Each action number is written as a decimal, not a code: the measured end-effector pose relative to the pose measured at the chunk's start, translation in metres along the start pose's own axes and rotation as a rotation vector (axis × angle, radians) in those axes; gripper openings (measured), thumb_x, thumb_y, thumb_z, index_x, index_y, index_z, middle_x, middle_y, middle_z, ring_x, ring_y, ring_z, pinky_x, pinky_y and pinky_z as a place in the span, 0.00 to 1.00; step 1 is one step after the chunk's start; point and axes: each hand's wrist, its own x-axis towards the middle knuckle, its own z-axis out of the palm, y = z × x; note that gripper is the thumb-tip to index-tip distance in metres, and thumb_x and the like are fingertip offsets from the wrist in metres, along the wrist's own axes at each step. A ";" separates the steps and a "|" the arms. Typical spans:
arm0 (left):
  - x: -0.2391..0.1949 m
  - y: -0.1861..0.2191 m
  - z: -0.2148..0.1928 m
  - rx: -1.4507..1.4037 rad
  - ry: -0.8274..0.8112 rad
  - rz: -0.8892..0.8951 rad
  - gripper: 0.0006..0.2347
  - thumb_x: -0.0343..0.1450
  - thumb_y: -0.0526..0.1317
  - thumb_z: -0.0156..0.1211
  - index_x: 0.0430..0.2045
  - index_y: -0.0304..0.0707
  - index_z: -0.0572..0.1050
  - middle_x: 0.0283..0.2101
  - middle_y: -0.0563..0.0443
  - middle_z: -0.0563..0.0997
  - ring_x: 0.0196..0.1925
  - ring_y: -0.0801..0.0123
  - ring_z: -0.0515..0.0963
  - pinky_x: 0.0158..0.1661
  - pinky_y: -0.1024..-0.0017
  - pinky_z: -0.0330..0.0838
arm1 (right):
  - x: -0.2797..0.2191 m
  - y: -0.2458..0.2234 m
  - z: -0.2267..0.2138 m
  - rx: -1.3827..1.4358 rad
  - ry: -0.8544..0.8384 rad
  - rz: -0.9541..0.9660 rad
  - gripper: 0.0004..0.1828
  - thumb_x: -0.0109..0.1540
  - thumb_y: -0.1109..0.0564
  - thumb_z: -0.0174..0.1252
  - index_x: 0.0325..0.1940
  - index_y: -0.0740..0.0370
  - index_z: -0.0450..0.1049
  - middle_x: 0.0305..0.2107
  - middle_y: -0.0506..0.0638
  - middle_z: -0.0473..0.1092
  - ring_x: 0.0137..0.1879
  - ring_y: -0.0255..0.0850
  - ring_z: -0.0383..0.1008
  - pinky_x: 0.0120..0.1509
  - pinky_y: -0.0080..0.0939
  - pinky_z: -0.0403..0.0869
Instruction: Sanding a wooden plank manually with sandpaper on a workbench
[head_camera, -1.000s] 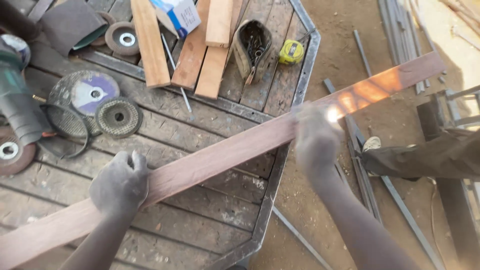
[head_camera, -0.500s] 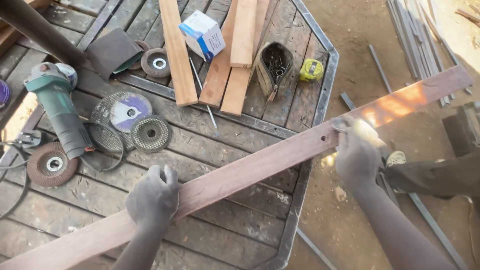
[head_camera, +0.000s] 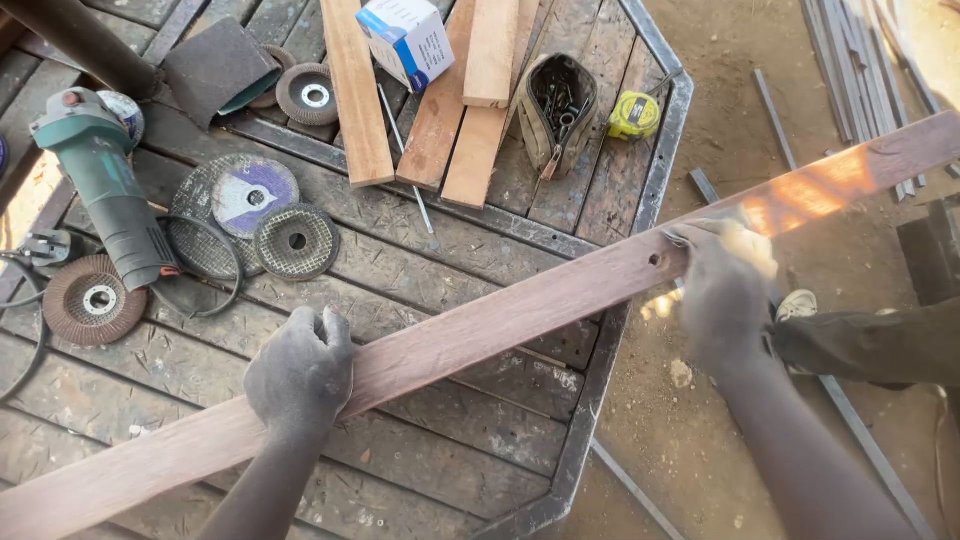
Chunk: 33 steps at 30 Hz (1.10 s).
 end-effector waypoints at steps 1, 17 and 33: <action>-0.001 -0.002 0.000 -0.001 -0.009 -0.003 0.24 0.77 0.58 0.38 0.31 0.39 0.76 0.38 0.30 0.83 0.49 0.37 0.82 0.50 0.47 0.73 | 0.009 -0.038 -0.026 -0.003 -0.008 -0.003 0.11 0.69 0.57 0.60 0.52 0.45 0.84 0.27 0.57 0.75 0.38 0.57 0.79 0.48 0.53 0.77; 0.002 0.011 -0.005 0.039 -0.071 -0.051 0.23 0.77 0.56 0.36 0.31 0.38 0.77 0.38 0.33 0.84 0.46 0.39 0.82 0.48 0.48 0.70 | 0.032 -0.008 -0.027 0.205 -0.106 -0.262 0.18 0.63 0.66 0.56 0.51 0.48 0.81 0.43 0.43 0.74 0.51 0.46 0.71 0.53 0.46 0.72; 0.004 -0.006 -0.006 0.010 -0.081 0.006 0.23 0.76 0.59 0.38 0.33 0.40 0.76 0.39 0.30 0.84 0.50 0.37 0.83 0.51 0.47 0.73 | 0.042 -0.055 -0.054 0.067 -0.094 -0.292 0.12 0.61 0.59 0.62 0.46 0.43 0.81 0.39 0.40 0.74 0.49 0.44 0.75 0.55 0.42 0.74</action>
